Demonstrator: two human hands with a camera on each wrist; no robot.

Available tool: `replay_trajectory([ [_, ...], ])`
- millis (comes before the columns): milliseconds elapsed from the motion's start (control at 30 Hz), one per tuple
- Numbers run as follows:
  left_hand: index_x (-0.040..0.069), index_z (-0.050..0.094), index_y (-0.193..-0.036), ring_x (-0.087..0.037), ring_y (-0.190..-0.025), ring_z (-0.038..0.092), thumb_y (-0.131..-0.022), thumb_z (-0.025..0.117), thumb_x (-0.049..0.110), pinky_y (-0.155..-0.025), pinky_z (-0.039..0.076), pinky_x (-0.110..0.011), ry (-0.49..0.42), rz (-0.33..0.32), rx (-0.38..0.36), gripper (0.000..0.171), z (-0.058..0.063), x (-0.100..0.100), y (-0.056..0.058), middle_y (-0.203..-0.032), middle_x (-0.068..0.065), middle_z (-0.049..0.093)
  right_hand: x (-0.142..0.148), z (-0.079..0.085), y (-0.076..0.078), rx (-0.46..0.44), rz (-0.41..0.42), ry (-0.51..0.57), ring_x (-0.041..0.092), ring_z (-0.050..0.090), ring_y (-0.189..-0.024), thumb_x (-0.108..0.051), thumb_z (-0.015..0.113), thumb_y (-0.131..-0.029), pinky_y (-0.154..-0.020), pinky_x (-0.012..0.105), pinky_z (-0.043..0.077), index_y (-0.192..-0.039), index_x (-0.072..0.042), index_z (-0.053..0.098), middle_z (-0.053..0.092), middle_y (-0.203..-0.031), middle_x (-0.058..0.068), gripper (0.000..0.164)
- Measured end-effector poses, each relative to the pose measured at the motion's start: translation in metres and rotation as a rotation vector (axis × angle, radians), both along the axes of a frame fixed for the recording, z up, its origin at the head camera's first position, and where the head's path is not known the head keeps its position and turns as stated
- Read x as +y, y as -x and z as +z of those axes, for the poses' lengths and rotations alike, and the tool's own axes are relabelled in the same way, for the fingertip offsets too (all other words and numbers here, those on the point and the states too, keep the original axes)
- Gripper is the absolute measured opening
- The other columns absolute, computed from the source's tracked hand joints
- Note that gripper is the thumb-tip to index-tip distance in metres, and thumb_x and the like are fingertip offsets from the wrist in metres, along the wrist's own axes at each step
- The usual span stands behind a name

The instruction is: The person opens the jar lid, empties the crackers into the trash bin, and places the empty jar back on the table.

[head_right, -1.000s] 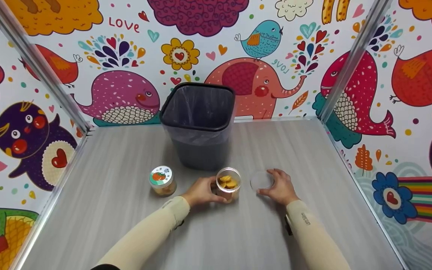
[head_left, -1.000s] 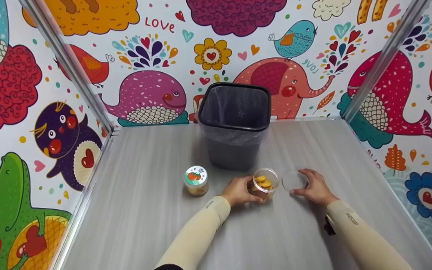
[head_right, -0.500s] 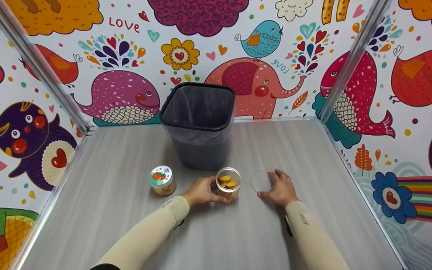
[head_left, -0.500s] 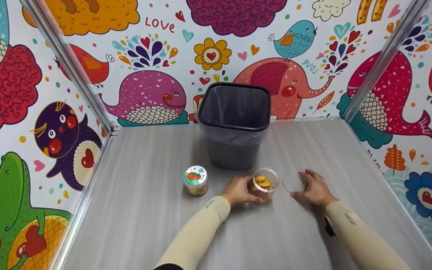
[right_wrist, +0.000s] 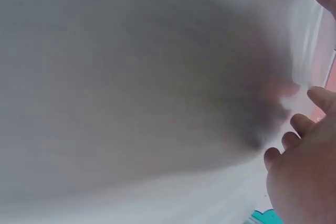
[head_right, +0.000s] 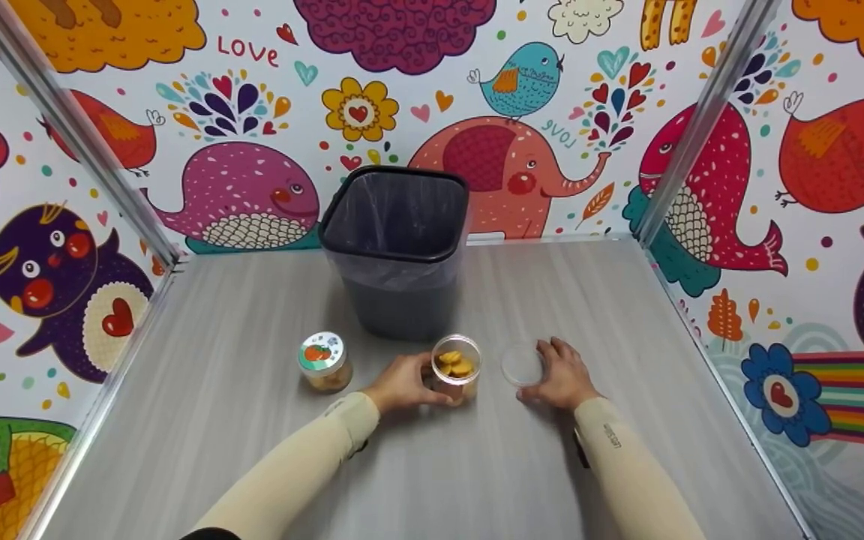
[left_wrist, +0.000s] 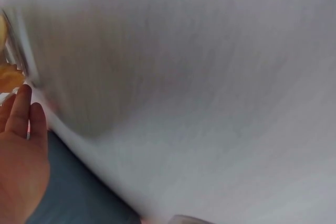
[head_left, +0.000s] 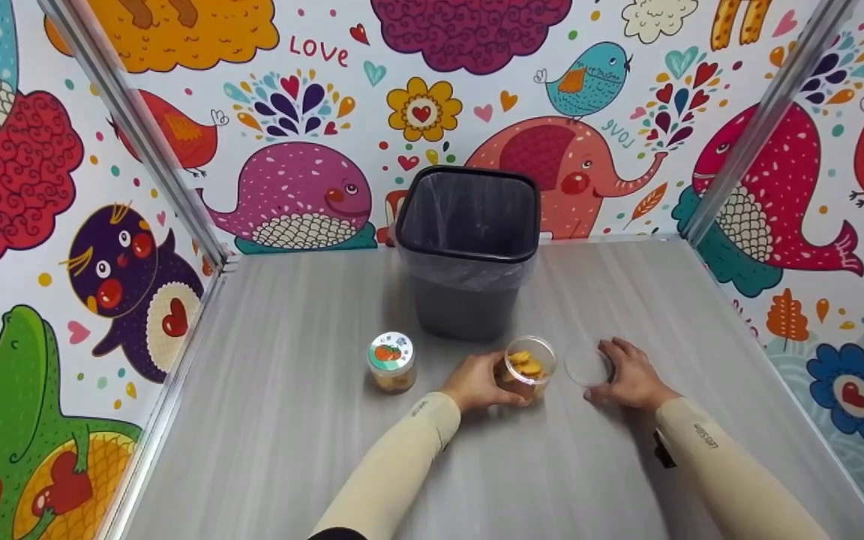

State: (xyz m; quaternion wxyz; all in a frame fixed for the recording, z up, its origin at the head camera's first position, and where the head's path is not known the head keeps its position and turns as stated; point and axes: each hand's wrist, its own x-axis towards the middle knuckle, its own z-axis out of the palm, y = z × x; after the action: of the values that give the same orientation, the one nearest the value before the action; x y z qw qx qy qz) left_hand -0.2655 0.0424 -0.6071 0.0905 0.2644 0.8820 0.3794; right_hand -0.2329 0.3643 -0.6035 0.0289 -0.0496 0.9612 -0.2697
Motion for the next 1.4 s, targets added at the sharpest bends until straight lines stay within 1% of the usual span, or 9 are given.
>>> replay_trajectory([
  [67,0.014,0.065,-0.127,-0.005,-0.097,0.061,-0.063,0.093,0.047,-0.09,0.048,-0.027,0.001,0.002,-0.002,0.077,0.0,0.0,0.0,-0.11,0.009,0.069,0.001,0.01,0.003,-0.011,0.003,0.012,0.056,0.021,-0.137,-0.039,0.087,-0.07,-0.108,0.067,0.021,-0.147,0.009,0.035,0.025,-0.151,0.036,0.104],
  [167,0.015,0.065,-0.128,-0.006,-0.098,0.061,-0.063,0.093,0.047,-0.09,0.048,-0.027,0.004,0.006,-0.004,0.078,0.0,0.0,0.0,-0.112,0.009,0.069,0.0,0.031,0.012,-0.039,-0.012,0.06,0.054,0.015,-0.14,-0.042,0.082,-0.078,-0.11,0.067,0.016,-0.15,0.01,0.026,0.019,-0.154,0.034,0.105],
  [267,0.015,0.064,-0.128,-0.007,-0.099,0.061,-0.062,0.093,0.048,-0.091,0.048,-0.028,0.011,0.013,-0.003,0.079,0.0,0.0,0.0,-0.113,0.008,0.069,-0.007,0.056,0.024,-0.066,-0.031,0.1,0.05,0.01,-0.143,-0.049,0.076,-0.083,-0.11,0.068,0.014,-0.154,0.006,0.019,0.012,-0.158,0.031,0.107],
  [333,0.016,0.064,-0.129,-0.007,-0.1,0.061,-0.062,0.093,0.048,-0.091,0.048,-0.029,0.01,0.017,-0.001,0.08,-0.001,0.0,0.0,-0.113,0.008,0.069,-0.016,0.073,0.033,-0.059,-0.034,0.114,0.049,0.009,-0.144,-0.053,0.074,-0.084,-0.11,0.068,0.014,-0.156,0.003,0.016,0.009,-0.159,0.029,0.108],
  [500,0.015,0.062,-0.133,-0.007,-0.102,0.062,-0.062,0.093,0.047,-0.092,0.048,-0.028,0.002,0.016,0.001,0.084,-0.001,0.0,-0.002,-0.116,0.007,0.069,-0.049,0.111,0.051,0.043,-0.03,0.176,0.045,0.011,-0.146,-0.054,0.074,-0.084,-0.112,0.065,0.015,-0.158,-0.003,0.014,0.009,-0.161,0.025,0.108],
  [667,0.013,0.064,-0.13,-0.006,-0.099,0.062,-0.063,0.094,0.044,-0.09,0.048,-0.027,-0.018,0.003,-0.007,0.08,0.0,0.0,-0.002,-0.113,0.007,0.069,-0.084,0.139,0.063,0.136,-0.014,0.286,0.042,0.015,-0.145,-0.05,0.079,-0.082,-0.114,0.061,0.017,-0.159,-0.005,0.011,0.013,-0.16,0.026,0.112],
  [833,0.013,0.065,-0.128,-0.007,-0.098,0.062,-0.063,0.094,0.042,-0.09,0.048,-0.028,-0.032,-0.011,-0.023,0.076,0.0,0.001,-0.001,-0.111,0.007,0.069,-0.11,0.153,0.07,0.145,0.005,0.353,0.039,0.014,-0.146,-0.048,0.08,-0.082,-0.115,0.057,0.017,-0.159,-0.005,0.006,0.01,-0.161,0.025,0.116],
  [1100,0.014,0.064,-0.129,-0.006,-0.102,0.061,-0.064,0.094,0.04,-0.094,0.047,-0.028,-0.057,-0.033,-0.032,0.077,0.0,0.001,0.0,-0.114,0.009,0.068,-0.135,0.161,0.074,0.122,-0.015,0.342,0.038,0.004,-0.148,-0.054,0.078,-0.081,-0.116,0.056,0.012,-0.159,-0.006,0.002,0.004,-0.162,0.024,0.119],
  [1400,0.013,0.064,-0.128,-0.006,-0.101,0.061,-0.064,0.095,0.039,-0.093,0.047,-0.027,-0.053,-0.029,-0.021,0.075,0.001,0.002,-0.001,-0.114,0.008,0.068,-0.145,0.165,0.078,0.153,-0.015,0.312,0.039,0.008,-0.147,-0.054,0.078,-0.08,-0.116,0.055,0.015,-0.158,-0.003,0.004,0.009,-0.162,0.023,0.119],
])
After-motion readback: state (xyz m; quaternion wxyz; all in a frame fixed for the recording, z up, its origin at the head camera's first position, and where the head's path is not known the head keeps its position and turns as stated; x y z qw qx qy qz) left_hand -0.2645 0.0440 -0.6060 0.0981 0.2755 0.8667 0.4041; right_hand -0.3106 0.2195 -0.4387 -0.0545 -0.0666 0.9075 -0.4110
